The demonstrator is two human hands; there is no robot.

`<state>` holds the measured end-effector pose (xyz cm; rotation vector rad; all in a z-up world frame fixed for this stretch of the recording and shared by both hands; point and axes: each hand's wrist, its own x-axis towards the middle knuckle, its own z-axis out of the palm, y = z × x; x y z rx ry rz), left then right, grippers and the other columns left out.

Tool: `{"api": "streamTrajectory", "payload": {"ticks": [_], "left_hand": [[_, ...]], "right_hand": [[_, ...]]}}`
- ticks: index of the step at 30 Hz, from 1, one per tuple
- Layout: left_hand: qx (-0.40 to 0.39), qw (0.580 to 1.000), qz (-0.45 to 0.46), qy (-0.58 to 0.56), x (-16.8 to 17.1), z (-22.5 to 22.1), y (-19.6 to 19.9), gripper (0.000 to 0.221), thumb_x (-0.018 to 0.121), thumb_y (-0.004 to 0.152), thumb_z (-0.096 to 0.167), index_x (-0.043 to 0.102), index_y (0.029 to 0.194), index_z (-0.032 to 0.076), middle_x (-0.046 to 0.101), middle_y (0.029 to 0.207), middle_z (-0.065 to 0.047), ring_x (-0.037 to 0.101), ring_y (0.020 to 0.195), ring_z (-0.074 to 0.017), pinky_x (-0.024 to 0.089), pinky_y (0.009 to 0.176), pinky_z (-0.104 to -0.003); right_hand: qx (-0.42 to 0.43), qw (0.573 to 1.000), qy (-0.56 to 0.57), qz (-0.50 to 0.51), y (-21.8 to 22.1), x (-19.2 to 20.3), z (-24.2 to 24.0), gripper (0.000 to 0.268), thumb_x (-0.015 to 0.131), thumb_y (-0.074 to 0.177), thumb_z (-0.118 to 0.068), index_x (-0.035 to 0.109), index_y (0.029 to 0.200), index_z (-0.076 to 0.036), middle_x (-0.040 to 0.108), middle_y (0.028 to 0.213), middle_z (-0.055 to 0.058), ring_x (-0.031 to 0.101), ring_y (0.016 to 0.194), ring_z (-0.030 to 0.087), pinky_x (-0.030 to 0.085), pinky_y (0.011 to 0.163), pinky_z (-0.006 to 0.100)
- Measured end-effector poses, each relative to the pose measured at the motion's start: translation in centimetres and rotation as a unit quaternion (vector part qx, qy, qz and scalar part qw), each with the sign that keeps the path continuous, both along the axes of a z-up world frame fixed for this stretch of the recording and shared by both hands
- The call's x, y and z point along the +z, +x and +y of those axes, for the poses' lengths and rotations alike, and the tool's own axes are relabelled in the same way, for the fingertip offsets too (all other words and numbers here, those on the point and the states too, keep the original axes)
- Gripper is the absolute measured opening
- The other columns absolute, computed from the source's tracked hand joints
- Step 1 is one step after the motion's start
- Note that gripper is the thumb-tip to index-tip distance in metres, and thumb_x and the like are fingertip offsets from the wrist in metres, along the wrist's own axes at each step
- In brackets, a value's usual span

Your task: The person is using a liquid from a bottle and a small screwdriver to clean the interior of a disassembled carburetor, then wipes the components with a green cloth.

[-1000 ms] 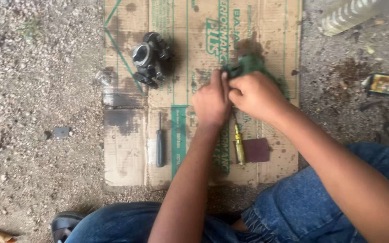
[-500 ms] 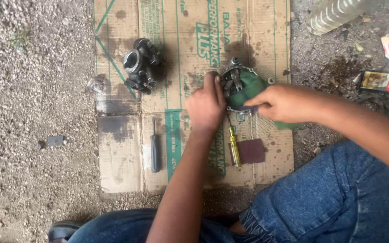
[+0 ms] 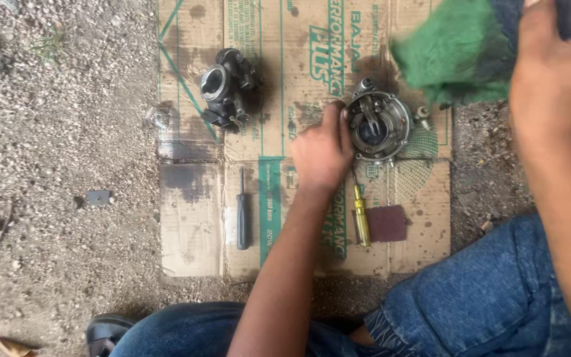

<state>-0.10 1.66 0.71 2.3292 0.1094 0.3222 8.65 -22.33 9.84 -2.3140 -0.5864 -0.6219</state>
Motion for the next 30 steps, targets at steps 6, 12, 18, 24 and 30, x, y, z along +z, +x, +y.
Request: {"api": "streamTrajectory", "payload": {"ticks": [6, 12, 18, 24, 30], "left_hand": [[0.004, 1.000, -0.011, -0.007, 0.3, -0.1, 0.0, 0.018, 0.051, 0.107, 0.027, 0.062, 0.114, 0.016, 0.068, 0.064, -0.013, 0.069, 0.059, -0.0341, 0.050, 0.054, -0.049], [-0.003, 1.000, 0.010, -0.006, 0.7, -0.1, -0.1, 0.021, 0.060, 0.100, 0.033, 0.061, 0.111, 0.015, 0.068, 0.064, -0.014, 0.069, 0.059, -0.0363, 0.051, 0.055, -0.049], [0.001, 1.000, 0.004, 0.006, 0.4, -0.3, 0.0, 0.019, 0.060, 0.097, 0.025, 0.061, 0.113, 0.016, 0.069, 0.066, -0.015, 0.069, 0.058, -0.0369, 0.052, 0.054, -0.050], [0.004, 0.999, -0.015, 0.035, -0.4, -0.8, 0.2, 0.015, 0.057, 0.098, 0.023, 0.060, 0.109, 0.013, 0.067, 0.064, -0.015, 0.068, 0.057, -0.0373, 0.052, 0.056, -0.052], [0.009, 0.999, 0.026, 0.042, -0.8, -1.5, 0.4, 0.014, 0.056, 0.098, 0.023, 0.056, 0.103, 0.009, 0.066, 0.060, -0.017, 0.066, 0.050, -0.0376, 0.050, 0.048, -0.051]], "right_hand": [[0.037, 0.991, -0.048, 0.115, -1.9, -2.5, 2.8, 0.008, 0.077, 0.110, -0.008, 0.074, 0.102, -0.006, 0.073, 0.098, 0.004, 0.071, 0.086, 0.014, 0.055, 0.075, 0.030], [0.055, 0.944, -0.297, 0.132, -4.2, -3.1, 6.7, 0.029, 0.073, 0.092, -0.006, 0.077, 0.120, -0.007, 0.065, 0.088, 0.006, 0.065, 0.069, 0.018, 0.057, 0.062, 0.033], [0.033, 0.950, -0.291, 0.107, -5.9, -1.8, 7.2, 0.039, 0.071, 0.086, -0.009, 0.072, 0.124, -0.004, 0.068, 0.092, 0.011, 0.070, 0.074, 0.030, 0.058, 0.064, 0.042], [-0.079, 0.904, -0.374, 0.193, -6.1, -3.0, 9.3, 0.033, 0.065, 0.094, -0.008, 0.070, 0.127, -0.006, 0.074, 0.082, 0.018, 0.073, 0.070, 0.036, 0.060, 0.063, 0.049], [-0.117, 0.867, -0.383, 0.297, -8.0, -1.5, 8.8, 0.033, 0.063, 0.091, -0.016, 0.070, 0.123, -0.009, 0.073, 0.079, 0.023, 0.073, 0.073, 0.041, 0.059, 0.067, 0.054]]}}
